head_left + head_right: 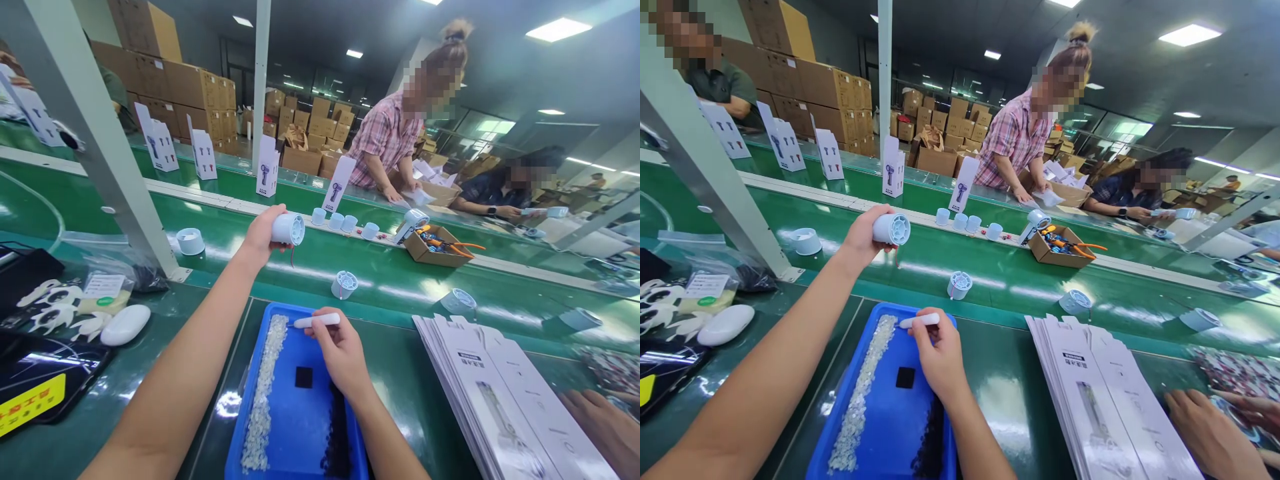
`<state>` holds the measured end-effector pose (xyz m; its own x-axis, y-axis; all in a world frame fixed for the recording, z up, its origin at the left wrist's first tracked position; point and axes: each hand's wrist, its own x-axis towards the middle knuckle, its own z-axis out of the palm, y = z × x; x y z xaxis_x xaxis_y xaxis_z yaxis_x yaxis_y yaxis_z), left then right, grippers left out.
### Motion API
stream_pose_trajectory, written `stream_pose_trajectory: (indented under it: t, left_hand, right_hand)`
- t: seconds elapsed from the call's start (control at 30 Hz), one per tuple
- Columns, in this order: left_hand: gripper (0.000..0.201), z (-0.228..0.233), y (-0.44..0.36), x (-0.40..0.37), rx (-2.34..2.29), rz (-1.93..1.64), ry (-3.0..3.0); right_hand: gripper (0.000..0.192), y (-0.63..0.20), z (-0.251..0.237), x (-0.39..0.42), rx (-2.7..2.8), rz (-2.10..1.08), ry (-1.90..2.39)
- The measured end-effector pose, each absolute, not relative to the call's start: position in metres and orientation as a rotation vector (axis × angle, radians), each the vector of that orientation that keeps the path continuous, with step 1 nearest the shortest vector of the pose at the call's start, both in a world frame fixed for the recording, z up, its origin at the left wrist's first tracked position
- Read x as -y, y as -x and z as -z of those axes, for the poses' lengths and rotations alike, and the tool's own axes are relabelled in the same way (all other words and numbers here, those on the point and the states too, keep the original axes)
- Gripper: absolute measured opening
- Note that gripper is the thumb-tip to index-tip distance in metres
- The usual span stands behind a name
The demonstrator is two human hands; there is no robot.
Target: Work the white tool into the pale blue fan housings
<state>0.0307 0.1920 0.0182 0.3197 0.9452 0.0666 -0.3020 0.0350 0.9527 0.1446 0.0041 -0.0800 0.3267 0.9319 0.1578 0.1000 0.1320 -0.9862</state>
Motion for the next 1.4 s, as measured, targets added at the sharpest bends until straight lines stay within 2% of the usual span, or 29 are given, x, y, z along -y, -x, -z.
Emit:
stream_pose_trajectory:
  t: [0.17, 0.43, 0.63, 0.87, 1.07, 1.4]
  left_hand:
    - [0.024, -0.020, -0.031, -0.191, -0.741, -1.092, -1.108]
    - [0.041, -0.014, -0.036, -0.195, -0.693, -1.019, -1.004]
    - [0.041, -0.011, -0.036, -0.198, -0.676, -1.003, -0.850]
    - [0.026, -0.012, -0.034, -0.195, -0.590, -0.976, -0.877]
    - [0.035, -0.013, -0.038, -0.193, -0.593, -0.996, -0.968]
    - [0.025, -0.019, -0.043, -0.187, -0.534, -1.049, -0.818]
  right_hand:
    - [0.025, -0.145, 0.081, -0.005, 1.071, -0.826, 1.306]
    - [0.026, -0.145, 0.081, -0.005, 1.080, -0.809, 1.344]
    - [0.020, -0.146, 0.077, -0.003, 1.171, -0.715, 1.385]
    - [0.019, -0.164, 0.069, -0.001, 1.283, -0.173, 1.509]
    - [0.022, -0.176, 0.070, -0.002, 1.202, -0.248, 1.528]
    - [0.021, -0.173, 0.074, -0.006, 1.230, -0.325, 1.528]
